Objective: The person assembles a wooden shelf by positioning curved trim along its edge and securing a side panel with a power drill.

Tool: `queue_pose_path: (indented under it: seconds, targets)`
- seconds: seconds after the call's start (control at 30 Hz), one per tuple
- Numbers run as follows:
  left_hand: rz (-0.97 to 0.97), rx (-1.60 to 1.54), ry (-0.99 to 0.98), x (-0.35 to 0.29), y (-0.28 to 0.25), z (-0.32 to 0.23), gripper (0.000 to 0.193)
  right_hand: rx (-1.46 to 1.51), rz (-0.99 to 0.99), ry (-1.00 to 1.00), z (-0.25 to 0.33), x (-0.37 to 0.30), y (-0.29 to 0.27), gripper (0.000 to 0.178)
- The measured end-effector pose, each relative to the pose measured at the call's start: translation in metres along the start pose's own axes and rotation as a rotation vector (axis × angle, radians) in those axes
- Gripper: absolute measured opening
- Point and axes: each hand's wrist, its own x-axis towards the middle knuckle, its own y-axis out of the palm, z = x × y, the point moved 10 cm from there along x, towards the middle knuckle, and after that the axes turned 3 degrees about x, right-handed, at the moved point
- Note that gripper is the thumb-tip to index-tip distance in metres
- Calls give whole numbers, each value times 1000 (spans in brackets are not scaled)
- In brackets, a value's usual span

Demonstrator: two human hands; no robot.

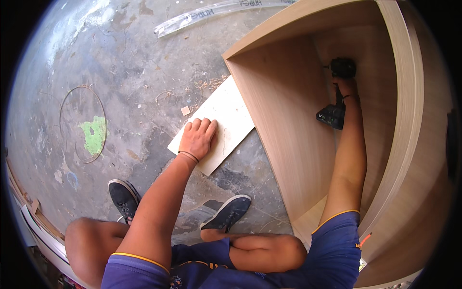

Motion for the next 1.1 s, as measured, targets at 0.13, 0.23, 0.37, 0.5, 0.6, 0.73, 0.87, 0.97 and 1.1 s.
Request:
queue_pose_path:
  seconds: [0.13, 0.23, 0.37, 0.5, 0.6, 0.73, 0.87, 0.97, 1.1]
  targets:
    - [2, 2, -1, -1, 0, 0, 26, 50, -13, 53, -2, -3, 0, 20]
    - [-9, 5, 0, -1, 1, 1, 26, 81, -34, 89, -6, -3, -2, 20]
    - [-11, 1, 1, 0, 1, 0, 26, 32, -51, 33, -4, 0, -2, 19]
    - [-2, -1, -4, -1, -1, 1, 25, 4, -43, 65, -6, 1, -1, 19]
    - [-3, -3, 2, 1, 0, -2, 25, -39, -5, -54, -9, 8, -3, 19]
    - [-4, -4, -2, 0, -1, 0, 26, -5, -42, -1, -6, 3, 0, 18]
    - [-7, 3, 1, -2, 0, 1, 26, -43, -26, -4, 6, 0, 3, 18]
    - [-1, -1, 12, 1, 0, -1, 26, -17, 11, 10, -11, 14, 0, 19]
    - [23, 15, -9, -1, 4, 5, 27, -1, 23, -41, 5, 8, 6, 19]
